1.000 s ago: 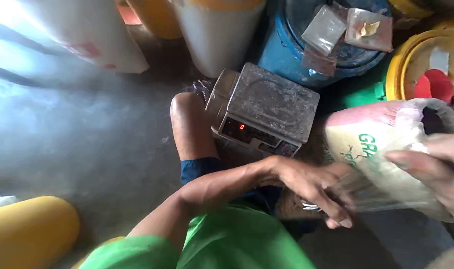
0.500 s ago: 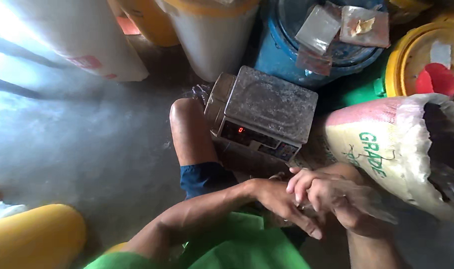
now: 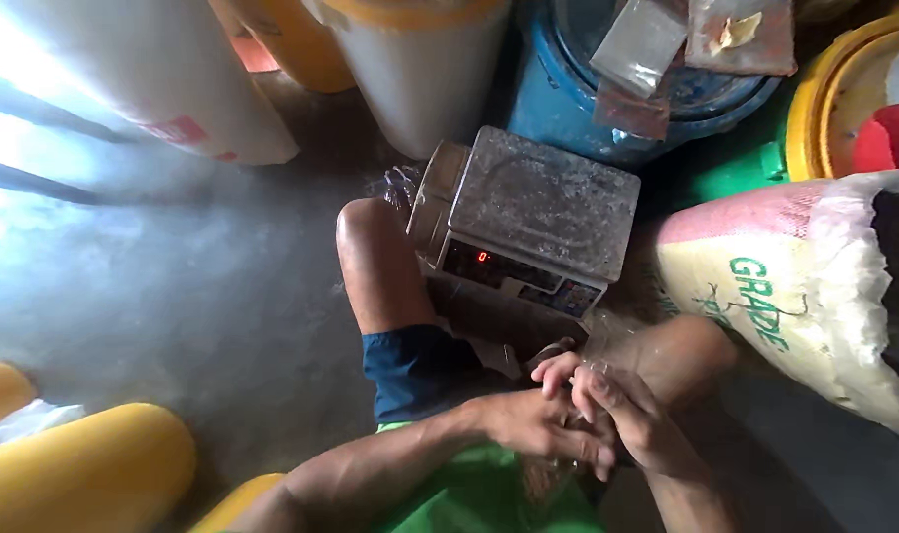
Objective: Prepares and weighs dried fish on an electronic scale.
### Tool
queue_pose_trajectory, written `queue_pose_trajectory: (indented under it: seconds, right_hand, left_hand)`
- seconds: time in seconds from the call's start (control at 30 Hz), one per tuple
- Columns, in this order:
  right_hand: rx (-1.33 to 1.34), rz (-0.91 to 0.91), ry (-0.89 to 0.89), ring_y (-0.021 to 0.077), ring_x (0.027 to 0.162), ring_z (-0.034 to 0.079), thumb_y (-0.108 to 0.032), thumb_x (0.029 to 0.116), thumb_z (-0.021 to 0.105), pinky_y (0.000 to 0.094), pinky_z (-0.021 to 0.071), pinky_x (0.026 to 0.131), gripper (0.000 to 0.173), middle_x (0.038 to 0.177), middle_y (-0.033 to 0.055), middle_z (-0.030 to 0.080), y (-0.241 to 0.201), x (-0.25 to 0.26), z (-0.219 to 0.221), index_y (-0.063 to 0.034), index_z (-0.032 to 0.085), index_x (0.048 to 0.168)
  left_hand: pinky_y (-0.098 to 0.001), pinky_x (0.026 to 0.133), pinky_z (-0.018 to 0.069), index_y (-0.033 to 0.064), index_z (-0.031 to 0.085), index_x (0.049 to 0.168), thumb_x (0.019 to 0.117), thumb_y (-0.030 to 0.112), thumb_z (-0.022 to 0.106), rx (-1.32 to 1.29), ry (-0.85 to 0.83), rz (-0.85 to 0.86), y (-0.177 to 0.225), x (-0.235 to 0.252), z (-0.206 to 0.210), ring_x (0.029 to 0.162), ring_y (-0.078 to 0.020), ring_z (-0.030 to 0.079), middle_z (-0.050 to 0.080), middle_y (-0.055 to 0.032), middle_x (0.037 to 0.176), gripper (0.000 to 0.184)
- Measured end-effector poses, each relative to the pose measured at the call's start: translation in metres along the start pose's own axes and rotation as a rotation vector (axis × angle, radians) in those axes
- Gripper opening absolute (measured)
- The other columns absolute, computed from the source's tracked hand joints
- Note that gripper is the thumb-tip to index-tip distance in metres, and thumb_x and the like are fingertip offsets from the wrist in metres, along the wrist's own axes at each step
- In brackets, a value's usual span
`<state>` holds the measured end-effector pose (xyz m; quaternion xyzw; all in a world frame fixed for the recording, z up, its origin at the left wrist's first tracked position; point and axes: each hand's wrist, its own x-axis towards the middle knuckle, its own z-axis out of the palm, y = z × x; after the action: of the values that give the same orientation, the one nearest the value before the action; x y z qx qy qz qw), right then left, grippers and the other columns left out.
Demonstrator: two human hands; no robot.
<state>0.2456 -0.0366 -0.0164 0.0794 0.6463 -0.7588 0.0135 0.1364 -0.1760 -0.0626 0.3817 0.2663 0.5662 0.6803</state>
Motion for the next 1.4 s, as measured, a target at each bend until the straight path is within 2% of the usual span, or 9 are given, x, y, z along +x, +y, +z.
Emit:
queue_pose_trajectory:
  seconds: [0.2, 0.37, 0.53, 0.67, 0.73, 0.8, 0.9, 1.07, 1.4]
  right_hand:
    - [0.181, 0.008, 0.181, 0.0253, 0.103, 0.067, -0.048, 0.1091, 0.038, 0.0435, 0.0544, 0.1, 0.052, 0.093, 0.0068, 0.068, 0.01, 0.006, 0.007, -0.0131, 0.06, 0.077]
    - [0.065, 0.034, 0.054, 0.0162, 0.117, 0.066, -0.051, 0.1036, 0.053, 0.0317, 0.0576, 0.098, 0.048, 0.128, 0.0048, 0.069, 0.015, -0.01, -0.005, -0.0117, 0.069, 0.125]
    - [0.175, 0.012, 0.161, 0.024, 0.114, 0.066, -0.046, 0.1093, 0.041, 0.0409, 0.0519, 0.105, 0.049, 0.108, 0.0071, 0.071, 0.01, -0.005, 0.005, -0.0131, 0.062, 0.079]
    - [0.419, 0.062, 0.38, 0.0247, 0.1, 0.068, -0.042, 0.1077, 0.045, 0.0404, 0.0566, 0.094, 0.048, 0.095, 0.009, 0.069, 0.006, 0.012, 0.011, -0.0118, 0.06, 0.074]
    - [0.31, 0.039, 0.458, 0.0266, 0.107, 0.067, -0.042, 0.1086, 0.042, 0.0417, 0.0569, 0.096, 0.047, 0.104, 0.0114, 0.069, 0.017, 0.018, 0.007, -0.009, 0.062, 0.081]
    - [0.094, 0.01, 0.528, 0.026, 0.119, 0.064, -0.047, 0.1083, 0.041, 0.0425, 0.0568, 0.099, 0.05, 0.126, 0.0134, 0.067, 0.036, 0.013, 0.006, -0.0026, 0.064, 0.112]
    - [-0.248, 0.025, 0.516, 0.0159, 0.144, 0.044, -0.05, 0.109, 0.037, 0.0323, 0.0399, 0.119, 0.076, 0.158, 0.0163, 0.043, 0.059, -0.001, 0.034, 0.008, 0.025, 0.157]
    - [-0.582, -0.039, 0.724, 0.013, 0.137, 0.051, -0.018, 0.1063, 0.043, 0.0269, 0.0407, 0.116, 0.053, 0.15, 0.0192, 0.051, 0.076, 0.01, 0.056, 0.0087, 0.039, 0.152]
    - [-0.697, -0.088, 0.744, 0.019, 0.138, 0.052, -0.015, 0.107, 0.04, 0.0311, 0.0411, 0.117, 0.048, 0.148, 0.0211, 0.054, 0.077, 0.025, 0.043, 0.0077, 0.048, 0.148]
  left_hand:
    - [-0.0285, 0.073, 0.0554, 0.002, 0.063, 0.093, 0.1108, 0.023, 0.038, 0.004, 0.077, -0.047, 0.001, -0.002, 0.0, 0.075, -0.0074, 0.065, 0.067, -0.0016, 0.081, 0.038]
    - [-0.0286, 0.071, 0.0575, 0.0, 0.059, 0.102, 0.1107, 0.018, 0.036, -0.049, 0.102, 0.055, -0.001, 0.003, -0.003, 0.073, -0.0094, 0.065, 0.064, -0.0034, 0.079, 0.03]
    - [-0.0246, 0.075, 0.0544, -0.0003, 0.069, 0.099, 0.106, 0.016, 0.048, 0.035, 0.074, -0.042, 0.004, -0.001, -0.001, 0.08, -0.0033, 0.064, 0.07, -0.0017, 0.088, 0.027]
    - [-0.0288, 0.072, 0.0554, -0.0002, 0.067, 0.09, 0.1079, 0.018, 0.036, 0.054, 0.158, 0.024, 0.005, 0.001, -0.005, 0.078, -0.0081, 0.065, 0.069, -0.0042, 0.084, 0.04]
    - [-0.0267, 0.069, 0.0543, 0.0013, 0.065, 0.088, 0.1088, 0.018, 0.034, 0.114, 0.275, 0.025, 0.002, 0.003, -0.01, 0.074, -0.0063, 0.064, 0.068, -0.0022, 0.08, 0.041]
    - [-0.0255, 0.068, 0.0545, 0.0012, 0.065, 0.091, 0.1101, 0.019, 0.034, 0.158, 0.449, 0.027, 0.0, 0.005, -0.019, 0.072, -0.0052, 0.063, 0.066, -0.0009, 0.078, 0.041]
    - [-0.0249, 0.067, 0.0537, 0.0024, 0.063, 0.091, 0.1108, 0.019, 0.031, 0.19, 0.757, 0.076, -0.005, 0.016, -0.036, 0.07, -0.0051, 0.06, 0.062, 0.0006, 0.077, 0.041]
    - [-0.0251, 0.061, 0.051, 0.0045, 0.064, 0.085, 0.1078, 0.016, 0.043, 0.197, 0.945, 0.052, -0.007, 0.036, -0.033, 0.062, -0.0055, 0.058, 0.059, 0.0017, 0.068, 0.034]
    - [-0.0293, 0.065, 0.0525, 0.0036, 0.067, 0.087, 0.1099, 0.022, 0.044, 0.229, 0.974, 0.048, -0.005, 0.048, -0.045, 0.065, -0.0092, 0.061, 0.062, -0.0015, 0.071, 0.037]
